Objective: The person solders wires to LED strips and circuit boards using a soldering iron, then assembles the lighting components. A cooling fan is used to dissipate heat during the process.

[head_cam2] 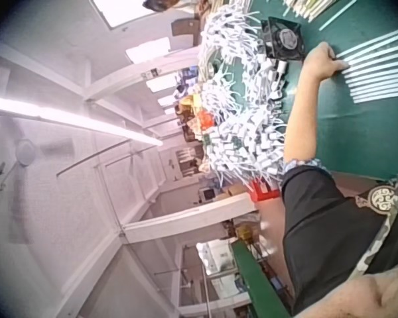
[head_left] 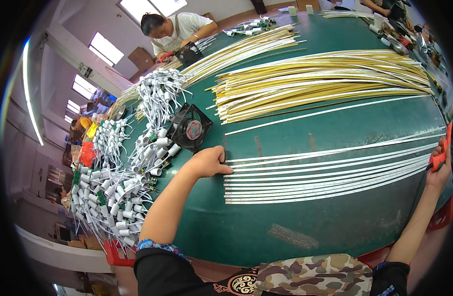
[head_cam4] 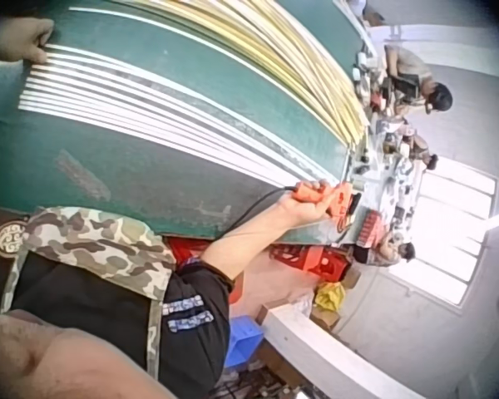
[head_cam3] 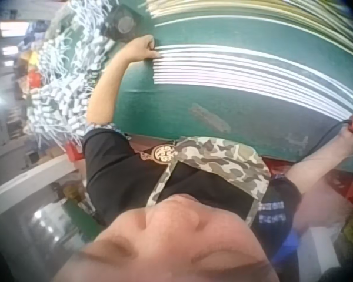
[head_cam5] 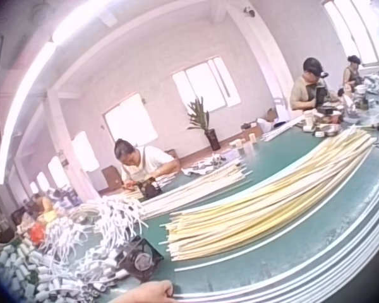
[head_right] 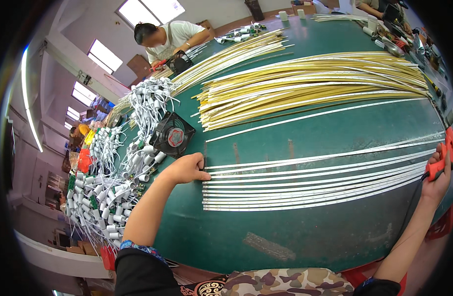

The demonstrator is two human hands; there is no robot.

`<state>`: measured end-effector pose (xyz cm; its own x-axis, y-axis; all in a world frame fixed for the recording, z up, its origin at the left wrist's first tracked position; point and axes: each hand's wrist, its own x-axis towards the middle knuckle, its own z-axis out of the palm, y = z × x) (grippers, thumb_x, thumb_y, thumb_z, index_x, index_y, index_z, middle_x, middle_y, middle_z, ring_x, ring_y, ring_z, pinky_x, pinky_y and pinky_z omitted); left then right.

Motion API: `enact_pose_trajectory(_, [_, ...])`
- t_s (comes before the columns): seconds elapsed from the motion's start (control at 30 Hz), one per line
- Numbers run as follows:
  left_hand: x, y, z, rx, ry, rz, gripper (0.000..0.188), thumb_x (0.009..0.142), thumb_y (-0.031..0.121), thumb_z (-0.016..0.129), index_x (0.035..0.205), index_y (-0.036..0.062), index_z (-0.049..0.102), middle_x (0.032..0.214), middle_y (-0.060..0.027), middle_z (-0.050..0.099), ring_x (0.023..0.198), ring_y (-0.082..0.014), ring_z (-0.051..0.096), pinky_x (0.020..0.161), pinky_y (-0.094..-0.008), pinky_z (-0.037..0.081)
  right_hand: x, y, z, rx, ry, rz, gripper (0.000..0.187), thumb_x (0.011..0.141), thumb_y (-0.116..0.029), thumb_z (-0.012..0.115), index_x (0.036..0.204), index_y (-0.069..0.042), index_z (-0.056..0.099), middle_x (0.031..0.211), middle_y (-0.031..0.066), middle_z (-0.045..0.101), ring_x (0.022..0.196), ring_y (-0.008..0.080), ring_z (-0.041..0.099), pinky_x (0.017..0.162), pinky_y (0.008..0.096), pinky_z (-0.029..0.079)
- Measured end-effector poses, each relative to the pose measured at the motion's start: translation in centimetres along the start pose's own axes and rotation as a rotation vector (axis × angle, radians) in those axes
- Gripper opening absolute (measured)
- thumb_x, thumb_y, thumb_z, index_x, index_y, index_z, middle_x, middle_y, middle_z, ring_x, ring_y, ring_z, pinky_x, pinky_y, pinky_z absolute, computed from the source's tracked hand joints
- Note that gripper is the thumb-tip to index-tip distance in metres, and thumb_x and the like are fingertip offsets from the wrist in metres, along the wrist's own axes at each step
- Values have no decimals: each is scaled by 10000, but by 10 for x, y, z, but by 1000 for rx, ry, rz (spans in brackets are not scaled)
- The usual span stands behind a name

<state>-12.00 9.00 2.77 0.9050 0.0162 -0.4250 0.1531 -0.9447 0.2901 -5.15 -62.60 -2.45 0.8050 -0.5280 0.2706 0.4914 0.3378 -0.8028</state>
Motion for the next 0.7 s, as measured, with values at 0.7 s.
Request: enact_pose_trajectory(0.7, [54, -7, 9, 115, 450, 248, 106, 870, 136, 607, 917, 50, 567, 963, -144, 563, 913, -360, 564, 766, -427, 473, -8, 4, 5, 42, 27, 1, 471, 980, -174, 518, 1375, 49, 393, 1071, 116, 604, 776, 73, 553, 658, 185, 498])
